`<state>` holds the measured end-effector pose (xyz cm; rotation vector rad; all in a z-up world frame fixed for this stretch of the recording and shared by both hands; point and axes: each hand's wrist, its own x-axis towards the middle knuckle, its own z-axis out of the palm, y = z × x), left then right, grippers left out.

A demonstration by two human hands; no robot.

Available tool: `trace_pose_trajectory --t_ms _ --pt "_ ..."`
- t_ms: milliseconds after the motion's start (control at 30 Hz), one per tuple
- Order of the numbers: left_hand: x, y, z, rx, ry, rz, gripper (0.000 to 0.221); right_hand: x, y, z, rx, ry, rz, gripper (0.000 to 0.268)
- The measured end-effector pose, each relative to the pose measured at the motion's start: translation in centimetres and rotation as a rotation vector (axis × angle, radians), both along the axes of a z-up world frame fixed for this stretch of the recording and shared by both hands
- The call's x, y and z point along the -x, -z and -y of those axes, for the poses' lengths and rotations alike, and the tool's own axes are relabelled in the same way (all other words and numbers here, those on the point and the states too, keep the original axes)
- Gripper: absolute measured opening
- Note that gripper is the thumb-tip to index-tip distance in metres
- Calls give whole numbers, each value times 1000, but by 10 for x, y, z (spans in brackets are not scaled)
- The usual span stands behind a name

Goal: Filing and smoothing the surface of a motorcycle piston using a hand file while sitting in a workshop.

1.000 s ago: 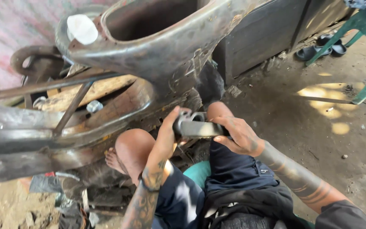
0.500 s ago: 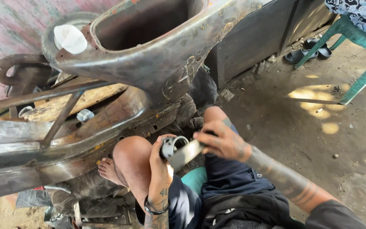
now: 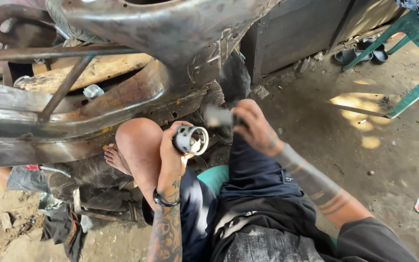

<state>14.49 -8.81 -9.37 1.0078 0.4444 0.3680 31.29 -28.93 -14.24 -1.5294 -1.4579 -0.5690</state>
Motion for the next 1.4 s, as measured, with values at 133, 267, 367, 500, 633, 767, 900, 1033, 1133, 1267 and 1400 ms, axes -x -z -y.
trace_pose_trajectory --t_ms 133,267,367,500,633,767,900,1033,1133,1267,1400 --pt "6 -16 0 -4 -38 48 37 13 -14 23 88 58 -116 45" --pt "7 -10 -2 -2 -73 -27 39 48 -13 9 106 58 21 47" --pt "9 6 -10 -61 -64 -59 38 25 16 -18 29 10 1 47" --pt "18 2 -19 -64 -49 -39 39 3 30 -21 -19 111 -106 47" --pt "24 -2 -15 -61 -17 -23 38 45 14 -24 -63 -45 -64 52" --pt "23 -3 -10 -96 60 -8 37 11 54 -37 -47 25 96 47" --pt "23 -3 -17 -114 10 -34 36 10 40 -8 92 126 -135 51" --pt "17 -12 -7 -178 32 -56 33 39 18 -18 30 8 31 47" --pt "19 -6 -8 -220 54 -123 37 15 47 -30 6 2 246 46" --pt "20 -9 -12 -146 27 -43 33 -7 73 -20 204 249 -119 53" --pt "17 6 -21 -144 58 -54 32 57 14 -19 77 75 173 49"
